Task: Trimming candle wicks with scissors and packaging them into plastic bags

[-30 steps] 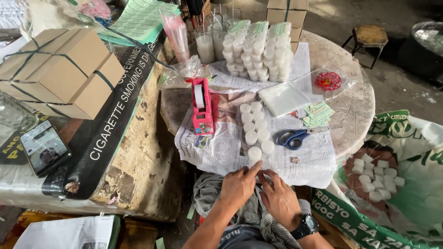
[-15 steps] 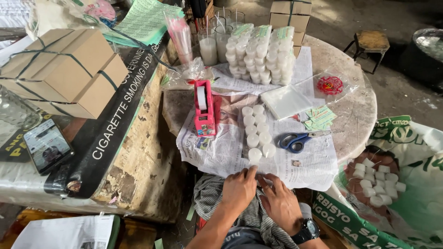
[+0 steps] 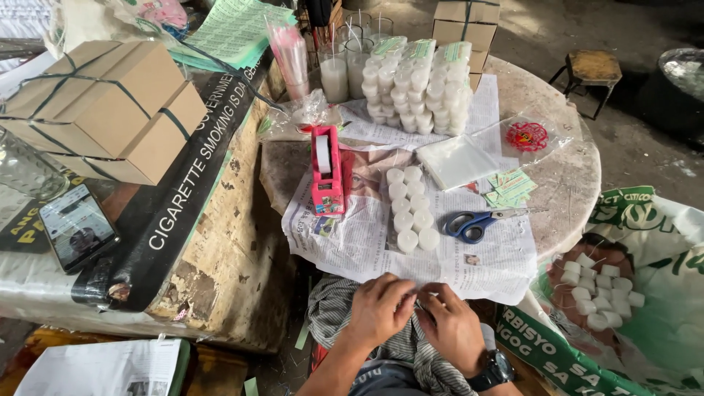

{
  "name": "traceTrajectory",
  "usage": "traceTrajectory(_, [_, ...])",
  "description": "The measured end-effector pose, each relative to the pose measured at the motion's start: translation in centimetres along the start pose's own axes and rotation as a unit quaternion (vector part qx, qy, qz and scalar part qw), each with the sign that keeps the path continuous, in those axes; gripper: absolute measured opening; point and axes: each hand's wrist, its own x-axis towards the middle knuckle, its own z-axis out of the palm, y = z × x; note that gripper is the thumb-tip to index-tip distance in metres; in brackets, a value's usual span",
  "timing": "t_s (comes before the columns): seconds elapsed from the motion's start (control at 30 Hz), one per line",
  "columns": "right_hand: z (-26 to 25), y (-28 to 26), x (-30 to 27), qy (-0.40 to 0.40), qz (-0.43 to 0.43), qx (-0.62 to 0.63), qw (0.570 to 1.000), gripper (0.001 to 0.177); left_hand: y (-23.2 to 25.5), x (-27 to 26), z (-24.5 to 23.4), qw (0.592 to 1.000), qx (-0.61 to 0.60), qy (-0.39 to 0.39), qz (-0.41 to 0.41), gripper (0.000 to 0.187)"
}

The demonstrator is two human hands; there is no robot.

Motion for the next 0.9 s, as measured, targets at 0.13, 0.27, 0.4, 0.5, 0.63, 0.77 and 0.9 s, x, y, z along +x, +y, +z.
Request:
traceTrajectory(0.13, [-1.2, 1.3, 0.4, 0.089, 0.001, 0.020, 0.996, 0.012, -1.9, -1.4, 1.3, 0.993, 0.034, 0.075, -0.086, 0.040])
traceTrajectory(0.27, [-2.8, 1.3, 3.1, 0.132, 0.072, 0.009, 0.989, 0.021, -1.8, -1.0, 1.3, 0.979, 0.057, -0.054, -0.189, 0.041])
traceTrajectory(0.4, [-2.2, 0.7, 4.8, 0.108, 0.033, -0.041, 0.993, 0.036, -1.4, -0.7, 1.1, 0.975, 0.016, -0.042, -0.219, 0.023])
traceTrajectory(0.5, [-1.1, -0.1, 4.1, 0.036, -0.009, -0.145, 0.989, 0.070, -1.5, -0.8, 1.0, 0.970, -0.011, -0.028, -0.242, 0.017])
traceTrajectory(0.63, [0.5, -0.3, 3.1, -0.004, -0.010, -0.140, 0.990, 0.090, -1.9, -1.4, 1.2, 0.969, -0.020, -0.037, -0.243, 0.009])
traceTrajectory(0.77, [0.1, -0.2, 3.2, -0.002, -0.013, -0.054, 0.998, 0.071, -2.5, -1.4, 0.7, 0.967, -0.017, -0.057, -0.246, 0.011])
traceTrajectory(0.9, [-1.4, 3.4, 3.4, 0.064, 0.079, 0.035, 0.994, 0.053, -2.8, -1.5, 0.0, 0.964, -0.063, -0.047, -0.254, 0.020])
